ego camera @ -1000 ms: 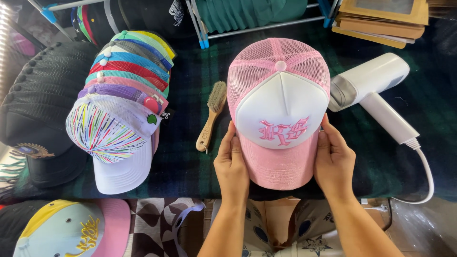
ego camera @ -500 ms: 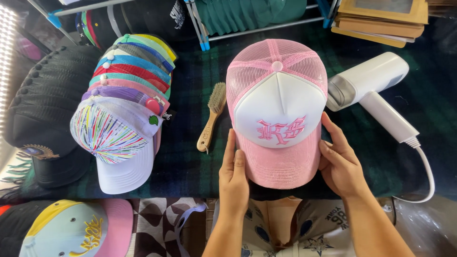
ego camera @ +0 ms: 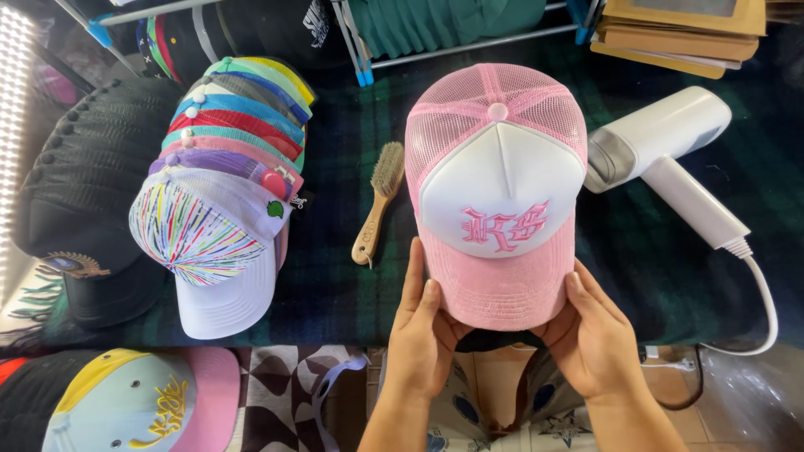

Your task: Brushing and blow-drying hats to clean and finish them

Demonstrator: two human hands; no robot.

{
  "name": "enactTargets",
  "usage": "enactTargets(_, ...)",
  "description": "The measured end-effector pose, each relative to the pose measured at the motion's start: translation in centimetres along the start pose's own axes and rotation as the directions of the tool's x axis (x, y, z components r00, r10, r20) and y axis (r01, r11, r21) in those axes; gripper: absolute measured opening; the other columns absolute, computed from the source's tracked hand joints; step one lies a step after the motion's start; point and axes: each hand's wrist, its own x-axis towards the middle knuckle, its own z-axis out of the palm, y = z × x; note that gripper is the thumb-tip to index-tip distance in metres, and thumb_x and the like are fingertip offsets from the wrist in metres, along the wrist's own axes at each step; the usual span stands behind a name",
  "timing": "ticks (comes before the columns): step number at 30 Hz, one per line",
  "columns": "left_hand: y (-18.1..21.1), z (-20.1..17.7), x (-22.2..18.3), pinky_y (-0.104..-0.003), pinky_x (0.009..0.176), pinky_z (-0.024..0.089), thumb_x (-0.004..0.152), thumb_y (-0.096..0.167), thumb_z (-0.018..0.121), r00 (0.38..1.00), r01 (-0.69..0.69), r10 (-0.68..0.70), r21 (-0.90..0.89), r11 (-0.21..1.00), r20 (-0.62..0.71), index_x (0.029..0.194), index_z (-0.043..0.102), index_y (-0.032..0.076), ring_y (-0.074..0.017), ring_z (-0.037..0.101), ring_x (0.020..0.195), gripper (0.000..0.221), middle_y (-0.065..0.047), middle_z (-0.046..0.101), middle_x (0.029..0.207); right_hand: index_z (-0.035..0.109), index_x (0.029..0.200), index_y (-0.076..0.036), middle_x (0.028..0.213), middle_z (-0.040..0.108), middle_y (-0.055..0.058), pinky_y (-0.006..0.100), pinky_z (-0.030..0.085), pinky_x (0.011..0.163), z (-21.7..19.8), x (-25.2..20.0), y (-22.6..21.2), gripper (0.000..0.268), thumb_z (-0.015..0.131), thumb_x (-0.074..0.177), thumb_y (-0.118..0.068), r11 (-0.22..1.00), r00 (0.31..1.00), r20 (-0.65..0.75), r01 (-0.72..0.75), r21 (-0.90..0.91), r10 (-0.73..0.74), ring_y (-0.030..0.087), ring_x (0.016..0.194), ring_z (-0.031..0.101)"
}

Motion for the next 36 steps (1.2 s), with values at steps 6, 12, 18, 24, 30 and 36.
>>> enactTargets(6,-1.6,-0.5,-0.2,-0.047,0.083,0.061,0.101,0.021,0.048,1.000,0.023,-0.023,-0.039,0.999,0.019,0.162,0.035,0.042,-0.0186,0.064,0.100,0.066,0.001,0.066,0.127,0.064,0.114,-0.008,0.098,0.073,0.003,0.036,0.062,0.073,-1.7,0.6,2.4,0.019,0.053,0.107,-0.022,0.986,0.990,0.137,-0.006,0.164,-0.017,0.014,0.085,0.071)
enactTargets(12,-1.9,-0.3,-1.0,-0.049,0.087,0.060,0.101,0.022,0.046,0.997,0.057,-0.061,-0.081,0.995,-0.042,0.161,0.037,0.039,-0.0223,0.068,0.106,0.063,-0.002,0.067,0.135,0.064,0.123,-0.023,0.119,0.074,0.000,0.043,0.060,0.080,-0.4,-0.6,2.9,0.031,0.047,0.109,-0.044,0.963,0.983,-0.088,-0.139,0.230,0.163,0.019,0.106,0.071)
enactTargets(18,-2.6,-2.1,-0.5,-0.029,0.065,0.060,0.106,0.026,0.055,0.994,0.079,-0.076,-0.044,0.996,0.073,0.117,0.059,0.012,-0.0137,0.067,0.077,0.018,-0.002,0.065,0.084,0.066,0.117,-0.023,0.109,0.075,-0.003,0.035,0.060,0.065,-1.8,0.0,3.8,0.033,0.049,0.107,-0.050,0.970,0.975,-0.097,-0.181,0.162,0.198,0.017,0.091,0.071)
enactTargets(24,-3.2,-2.3,-0.7,-0.031,0.063,0.058,0.106,0.030,0.057,0.993,0.105,-0.099,-0.104,0.989,0.069,0.098,0.056,0.017,-0.0167,0.069,0.078,0.016,-0.001,0.068,0.088,0.065,0.120,-0.019,0.107,0.075,0.002,0.035,0.060,0.065,-0.3,-1.5,3.3,0.038,0.045,0.110,-0.049,0.980,0.978,-0.143,-0.130,0.152,0.152,0.020,0.086,0.071)
enactTargets(30,-2.8,-2.4,-1.1,-0.032,0.066,0.059,0.106,0.026,0.056,0.988,0.133,-0.128,-0.055,0.990,0.087,0.113,0.059,0.016,-0.0157,0.068,0.083,0.013,-0.001,0.068,0.091,0.063,0.107,-0.011,0.096,0.068,0.003,0.040,0.061,0.070,1.1,-3.8,2.7,0.021,0.052,0.110,-0.028,0.988,0.998,-0.059,-0.009,0.156,0.018,0.016,0.084,0.065)
enactTargets(36,-3.5,-3.2,-0.6,-0.029,0.064,0.057,0.105,0.024,0.057,0.985,0.142,-0.133,-0.080,0.987,0.109,0.110,0.058,0.016,-0.0174,0.071,0.083,0.010,-0.001,0.068,0.089,0.066,0.113,-0.007,0.090,0.068,0.006,0.035,0.057,0.065,-0.1,-3.0,3.1,0.018,0.051,0.108,-0.016,0.993,0.999,-0.035,-0.015,0.114,0.019,0.017,0.079,0.064)
